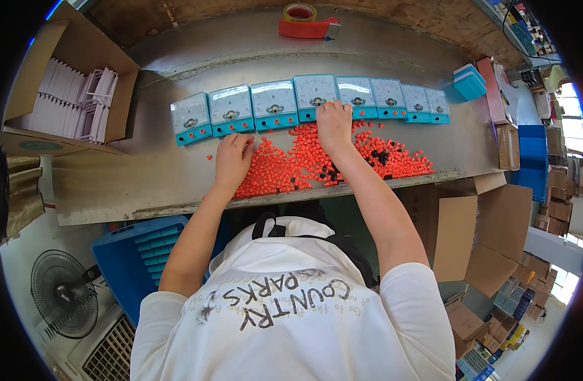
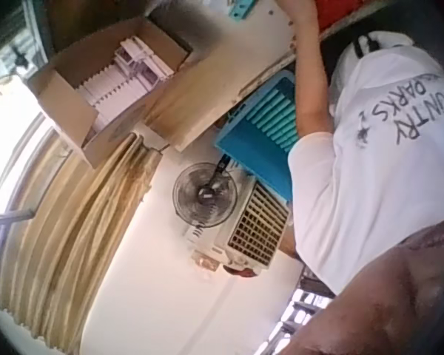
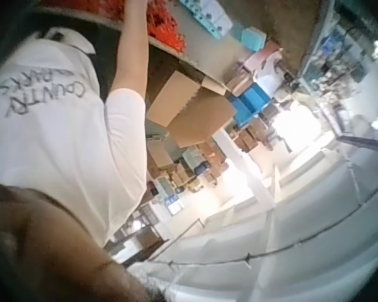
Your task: Sorting and placing small plastic components into teal meter housings at a workbench.
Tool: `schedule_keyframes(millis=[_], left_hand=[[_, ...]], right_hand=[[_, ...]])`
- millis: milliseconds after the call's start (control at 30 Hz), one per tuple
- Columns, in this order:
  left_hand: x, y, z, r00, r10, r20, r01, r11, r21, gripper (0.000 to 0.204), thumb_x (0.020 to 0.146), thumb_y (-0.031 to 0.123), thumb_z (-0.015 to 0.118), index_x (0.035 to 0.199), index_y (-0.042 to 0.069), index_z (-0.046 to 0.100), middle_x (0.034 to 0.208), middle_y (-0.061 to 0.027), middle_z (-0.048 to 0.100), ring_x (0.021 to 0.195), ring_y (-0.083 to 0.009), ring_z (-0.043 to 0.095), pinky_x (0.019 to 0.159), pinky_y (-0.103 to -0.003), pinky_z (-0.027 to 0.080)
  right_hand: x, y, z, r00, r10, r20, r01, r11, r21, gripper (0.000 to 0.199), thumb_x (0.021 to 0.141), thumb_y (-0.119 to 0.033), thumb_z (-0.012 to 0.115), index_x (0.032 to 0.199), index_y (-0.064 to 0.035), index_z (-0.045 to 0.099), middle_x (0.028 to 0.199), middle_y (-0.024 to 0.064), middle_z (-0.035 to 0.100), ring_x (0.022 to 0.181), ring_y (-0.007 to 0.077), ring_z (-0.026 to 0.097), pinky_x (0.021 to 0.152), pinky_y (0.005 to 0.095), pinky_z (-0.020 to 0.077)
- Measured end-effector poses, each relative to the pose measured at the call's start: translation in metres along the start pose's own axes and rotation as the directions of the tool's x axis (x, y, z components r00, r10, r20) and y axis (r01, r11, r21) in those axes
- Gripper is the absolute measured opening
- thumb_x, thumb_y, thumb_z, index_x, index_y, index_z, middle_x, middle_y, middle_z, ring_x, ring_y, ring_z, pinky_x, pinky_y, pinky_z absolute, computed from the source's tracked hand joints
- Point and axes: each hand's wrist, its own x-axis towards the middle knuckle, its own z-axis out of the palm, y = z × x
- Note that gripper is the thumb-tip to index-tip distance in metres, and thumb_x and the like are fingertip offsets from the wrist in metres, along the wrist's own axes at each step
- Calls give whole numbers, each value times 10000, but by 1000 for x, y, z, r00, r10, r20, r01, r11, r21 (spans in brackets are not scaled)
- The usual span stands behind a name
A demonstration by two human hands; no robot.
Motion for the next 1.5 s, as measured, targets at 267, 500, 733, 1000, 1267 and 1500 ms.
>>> schedule_keyframes(millis=[267,500,733,1000,1267,1500], left_hand=[[-2,-1,-2,1000,-12,-1,12,1000,-21,89,755,63,617,842,51,605,821,-96,578,810,-284,556,727,-401,435],[-4,-1,-7,1000,-22,13,22,999,-38,86,760,69,615,841,45,604,824,-97,581,817,-287,556,734,-401,434],[5,8,-3,997,-62,52,69,986,-150,109,760,70,617,865,37,613,834,-105,595,824,-293,559,741,-397,435],[50,57,45,999,44,16,-37,955,-294,108,735,37,625,842,30,616,804,-124,595,786,-309,563,689,-391,454],[101,143,148,965,263,6,-259,954,-154,74,726,74,629,798,74,612,792,-82,588,808,-280,548,712,-393,423],[110,156,184,948,309,74,-317,933,172,140,690,199,686,708,91,599,777,-52,550,838,-244,528,728,-385,399]], right_hand=[[9,-6,-9,994,98,-38,-103,981,-162,236,800,-315,614,723,-93,638,742,56,598,805,224,534,726,394,349],[18,-8,-25,945,182,273,-167,983,-77,215,814,-302,587,759,-102,642,760,60,608,841,217,551,716,403,348],[-32,-10,3,984,109,144,-102,993,-54,108,764,-118,530,782,-100,635,781,56,596,850,216,546,750,392,363],[-58,14,-13,977,198,84,-212,953,216,51,740,-88,595,790,-76,590,744,78,581,815,259,542,736,402,374],[-104,130,-27,914,399,-73,-335,845,416,68,752,-115,616,815,-101,636,748,86,588,794,290,549,697,426,390],[-125,260,-20,828,557,-59,-476,756,450,37,746,-114,624,778,-97,621,735,56,602,752,257,569,669,407,398]])
